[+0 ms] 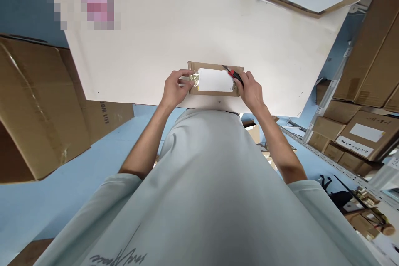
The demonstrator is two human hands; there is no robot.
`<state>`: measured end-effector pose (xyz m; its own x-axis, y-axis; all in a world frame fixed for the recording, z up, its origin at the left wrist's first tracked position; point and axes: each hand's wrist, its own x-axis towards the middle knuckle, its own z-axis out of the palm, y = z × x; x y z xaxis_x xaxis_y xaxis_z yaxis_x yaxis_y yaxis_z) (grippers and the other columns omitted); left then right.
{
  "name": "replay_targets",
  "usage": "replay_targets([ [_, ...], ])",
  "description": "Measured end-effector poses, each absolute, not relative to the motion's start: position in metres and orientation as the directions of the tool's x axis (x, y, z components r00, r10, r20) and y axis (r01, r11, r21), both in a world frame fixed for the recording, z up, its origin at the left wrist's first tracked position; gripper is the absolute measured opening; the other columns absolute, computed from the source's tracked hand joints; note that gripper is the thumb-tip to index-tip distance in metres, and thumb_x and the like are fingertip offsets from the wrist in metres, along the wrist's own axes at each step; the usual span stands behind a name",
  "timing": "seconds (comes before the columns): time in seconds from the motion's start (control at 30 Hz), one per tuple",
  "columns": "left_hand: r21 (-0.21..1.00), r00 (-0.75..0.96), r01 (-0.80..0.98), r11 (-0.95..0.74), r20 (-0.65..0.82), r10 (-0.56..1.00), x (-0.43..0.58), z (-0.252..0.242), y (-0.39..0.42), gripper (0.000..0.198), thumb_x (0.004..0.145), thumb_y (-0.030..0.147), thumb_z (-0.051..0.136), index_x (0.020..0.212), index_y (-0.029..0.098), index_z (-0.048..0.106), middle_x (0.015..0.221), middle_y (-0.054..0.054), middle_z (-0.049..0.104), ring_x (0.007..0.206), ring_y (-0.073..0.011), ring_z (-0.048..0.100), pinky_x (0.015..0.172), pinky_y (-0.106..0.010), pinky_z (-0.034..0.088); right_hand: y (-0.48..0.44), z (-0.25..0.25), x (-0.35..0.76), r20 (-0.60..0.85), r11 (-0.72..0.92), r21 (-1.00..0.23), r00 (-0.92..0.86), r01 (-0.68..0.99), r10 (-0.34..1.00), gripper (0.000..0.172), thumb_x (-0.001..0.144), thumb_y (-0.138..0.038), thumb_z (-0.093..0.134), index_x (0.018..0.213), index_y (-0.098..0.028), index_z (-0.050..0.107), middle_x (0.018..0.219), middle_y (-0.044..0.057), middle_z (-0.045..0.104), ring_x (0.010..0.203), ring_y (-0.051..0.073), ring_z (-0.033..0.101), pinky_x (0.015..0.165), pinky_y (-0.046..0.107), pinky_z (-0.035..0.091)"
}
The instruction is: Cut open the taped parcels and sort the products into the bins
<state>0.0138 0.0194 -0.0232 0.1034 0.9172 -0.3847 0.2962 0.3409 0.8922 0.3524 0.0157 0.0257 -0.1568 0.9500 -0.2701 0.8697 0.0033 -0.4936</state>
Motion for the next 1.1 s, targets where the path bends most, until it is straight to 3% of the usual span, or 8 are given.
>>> replay_targets([
  [0.2, 0.912, 0.138, 0.217, 0.348, -0.381, 0.914, -0.002, -0.032, 0.020, 0.038, 0.091, 0.026, 0.084, 0.129, 0.027, 0.081, 0.134, -0.007, 0.073, 0.110, -0.0269, 0.076, 0.103, -0.044, 0.065, 0.019, 0.063, 0.304, -0.269, 0.141, -0.397, -0.261, 0.907, 0.927, 0.065, 0.121, -0.073, 0.027, 0.143, -0.027, 0.069, 0.133, 0.013, 0.074, 0.103, 0.029, 0.075, 0.080, 0.035, 0.060],
  [0.33, 0.918, 0.159, 0.222, 0.329, -0.367, 0.917, 0.010, -0.037, 0.018, 0.037, 0.093, 0.030, 0.087, 0.130, 0.029, 0.083, 0.133, -0.008, 0.072, 0.103, -0.0261, 0.078, 0.101, -0.046, 0.066, 0.026, 0.085, 0.269, -0.417, 0.263, -0.249, -0.349, 0.932, 0.840, 0.052, 0.124, -0.061, 0.033, 0.142, -0.028, 0.069, 0.121, 0.012, 0.076, 0.100, 0.029, 0.074, 0.079, 0.034, 0.053],
  [0.47, 0.923, 0.179, 0.240, 0.300, -0.345, 0.921, 0.016, -0.039, 0.019, 0.036, 0.098, 0.045, 0.088, 0.131, 0.033, 0.082, 0.138, -0.008, 0.072, 0.107, -0.0286, 0.080, 0.102, -0.048, 0.066, 0.035, 0.102, 0.246, -0.571, 0.371, -0.055, -0.334, 0.927, 0.750, 0.050, 0.126, -0.050, 0.029, 0.149, -0.024, 0.066, 0.131, 0.016, 0.076, 0.103, 0.030, 0.073, 0.078, 0.035, 0.045],
  [0.57, 0.921, 0.188, 0.259, 0.292, -0.344, 0.920, 0.016, -0.039, 0.019, 0.036, 0.100, 0.050, 0.086, 0.132, 0.034, 0.082, 0.140, -0.008, 0.073, 0.104, -0.0279, 0.081, 0.099, -0.047, 0.067, 0.041, 0.111, 0.238, -0.633, 0.426, 0.018, -0.320, 0.904, 0.705, 0.053, 0.126, -0.046, 0.024, 0.155, -0.023, 0.062, 0.137, 0.019, 0.074, 0.106, 0.032, 0.072, 0.078, 0.036, 0.040],
  [0.93, 0.928, 0.146, 0.246, 0.280, -0.321, 0.936, 0.019, -0.044, 0.017, 0.037, 0.096, 0.051, 0.088, 0.127, 0.032, 0.084, 0.135, -0.007, 0.074, 0.100, -0.0251, 0.080, 0.098, -0.044, 0.067, 0.051, 0.119, 0.228, -0.676, 0.496, 0.040, -0.343, 0.867, 0.653, 0.049, 0.126, -0.039, 0.025, 0.153, -0.020, 0.061, 0.134, 0.021, 0.075, 0.101, 0.031, 0.073, 0.081, 0.038, 0.042],
  [1.1, 0.934, 0.143, 0.224, 0.280, -0.316, 0.938, 0.018, -0.045, 0.021, 0.038, 0.096, 0.050, 0.088, 0.129, 0.031, 0.082, 0.133, -0.008, 0.075, 0.103, -0.0267, 0.081, 0.101, -0.044, 0.066, 0.061, 0.119, 0.222, -0.664, 0.542, 0.021, -0.393, 0.840, 0.636, 0.043, 0.121, -0.024, 0.033, 0.151, -0.016, 0.062, 0.129, 0.023, 0.077, 0.100, 0.033, 0.074, 0.081, 0.041, 0.044],
])
